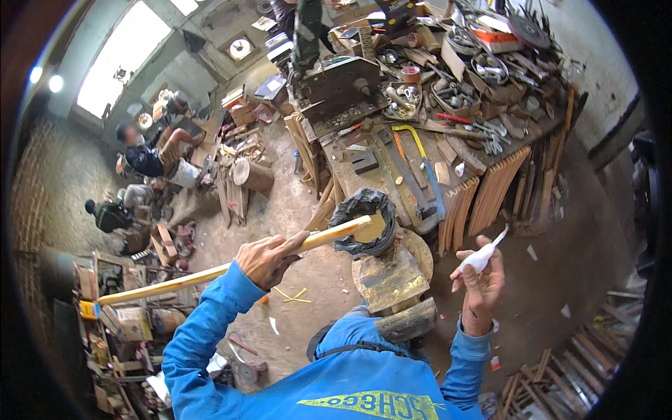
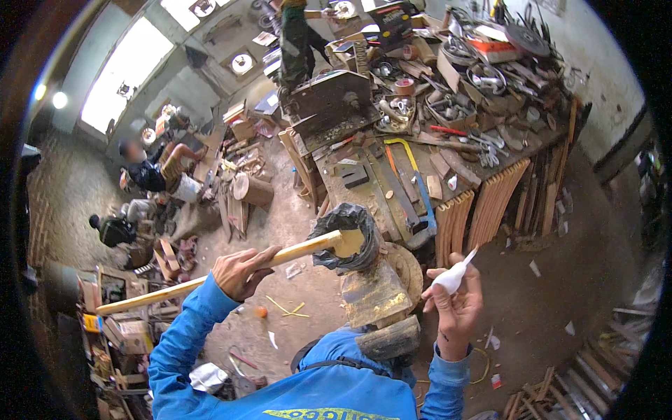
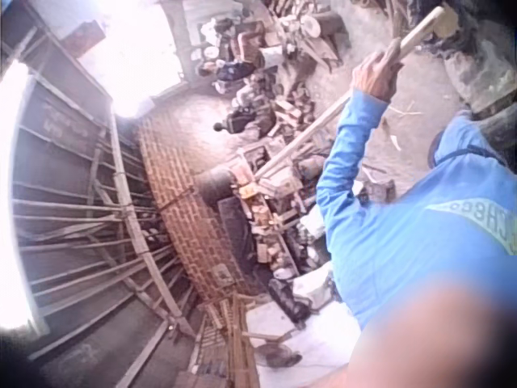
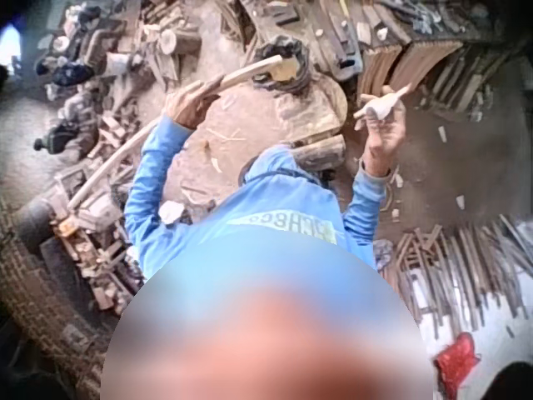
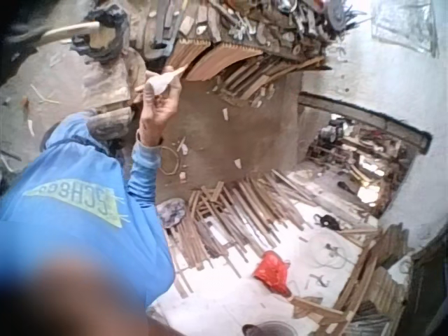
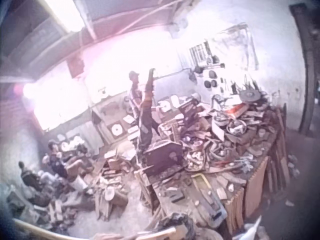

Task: The person applies glue from a white bottle to a long wooden dowel, spreading it along the surface with a finger. They rotate the dowel and repeat the application on different sections, then place the dowel on a workbench.

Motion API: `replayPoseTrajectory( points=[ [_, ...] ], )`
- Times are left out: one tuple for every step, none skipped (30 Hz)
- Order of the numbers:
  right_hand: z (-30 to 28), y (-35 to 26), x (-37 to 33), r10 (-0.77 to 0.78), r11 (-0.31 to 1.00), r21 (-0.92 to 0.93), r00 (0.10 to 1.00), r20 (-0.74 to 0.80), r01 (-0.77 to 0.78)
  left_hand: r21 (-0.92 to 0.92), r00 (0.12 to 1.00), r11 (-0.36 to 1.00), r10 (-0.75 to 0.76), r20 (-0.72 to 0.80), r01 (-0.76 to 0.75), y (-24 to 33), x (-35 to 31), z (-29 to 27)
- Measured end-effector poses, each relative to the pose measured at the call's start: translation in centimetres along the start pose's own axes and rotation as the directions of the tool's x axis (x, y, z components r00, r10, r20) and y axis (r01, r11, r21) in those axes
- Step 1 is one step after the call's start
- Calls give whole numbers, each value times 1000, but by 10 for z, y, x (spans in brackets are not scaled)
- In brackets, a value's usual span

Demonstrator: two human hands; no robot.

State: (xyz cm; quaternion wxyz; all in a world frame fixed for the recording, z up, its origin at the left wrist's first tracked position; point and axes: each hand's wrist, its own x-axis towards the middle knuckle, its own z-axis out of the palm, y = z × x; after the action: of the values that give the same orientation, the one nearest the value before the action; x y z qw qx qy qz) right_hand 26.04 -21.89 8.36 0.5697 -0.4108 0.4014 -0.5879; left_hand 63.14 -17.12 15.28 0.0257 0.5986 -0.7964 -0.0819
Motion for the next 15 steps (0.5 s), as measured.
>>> replayPoseTrajectory(
  points=[
    [6, 2, 4, 10, 999, -36, 999, 45, -8, -136, 999, 991, -7, -38, 1, -4, -7, 2],
    [12, 3, 8, 12, 999, -49, 995, 99, -7, -267, 997, 964, -17, -76, -4, -7, -13, 5],
    [20, 4, 11, 35, 996, -81, 992, 119, -25, -380, 998, 923, -59, 29, 65, -10, -20, 7],
    [28, 3, 14, 25, 996, -87, 987, 157, -12, -445, 997, 893, -74, 2, 67, -10, -26, 11],
    [36, 2, 16, 12, 996, -85, 983, 185, 3, -508, 996, 859, -89, -28, 62, -7, -32, 15],
    [44, 0, 20, -2, 996, -84, 978, 209, 20, -568, 993, 821, -101, -58, 50, -4, -35, 19],
    [52, -4, 22, -17, 989, -141, 974, 226, 50, -703, 987, 705, -159, -22, 98, 1, -42, 20],
    [59, -7, 25, -32, 985, -159, 974, 223, 69, -738, 986, 675, -132, -98, 17, 5, -47, 20],
    [66, -11, 28, -48, 980, -178, 974, 221, 89, -761, 989, 649, -123, -77, 22, 9, -55, 16],
    [72, -15, 32, -68, 974, -195, 973, 221, 112, -785, 992, 619, -98, -75, 2, 11, -62, 11],
    [78, -18, 35, -89, 971, -200, 975, 201, 130, -810, 991, 587, -105, -82, -5, 14, -69, 4],
    [82, -21, 37, -106, 968, -206, 977, 183, 143, -830, 989, 557, -106, -103, -27, 16, -76, -4],
    [87, -23, 39, -120, 967, -205, 978, 168, 154, -846, 987, 532, -112, -114, -37, 17, -81, -11],
    [91, -23, 40, -117, 968, -205, 983, 139, 144, -856, 986, 516, -121, -112, -33, 16, -86, -18],
    [94, -23, 42, -139, 961, -220, 979, 146, 169, -865, 987, 501, -132, -94, -16, 16, -92, -24]
  ],
)
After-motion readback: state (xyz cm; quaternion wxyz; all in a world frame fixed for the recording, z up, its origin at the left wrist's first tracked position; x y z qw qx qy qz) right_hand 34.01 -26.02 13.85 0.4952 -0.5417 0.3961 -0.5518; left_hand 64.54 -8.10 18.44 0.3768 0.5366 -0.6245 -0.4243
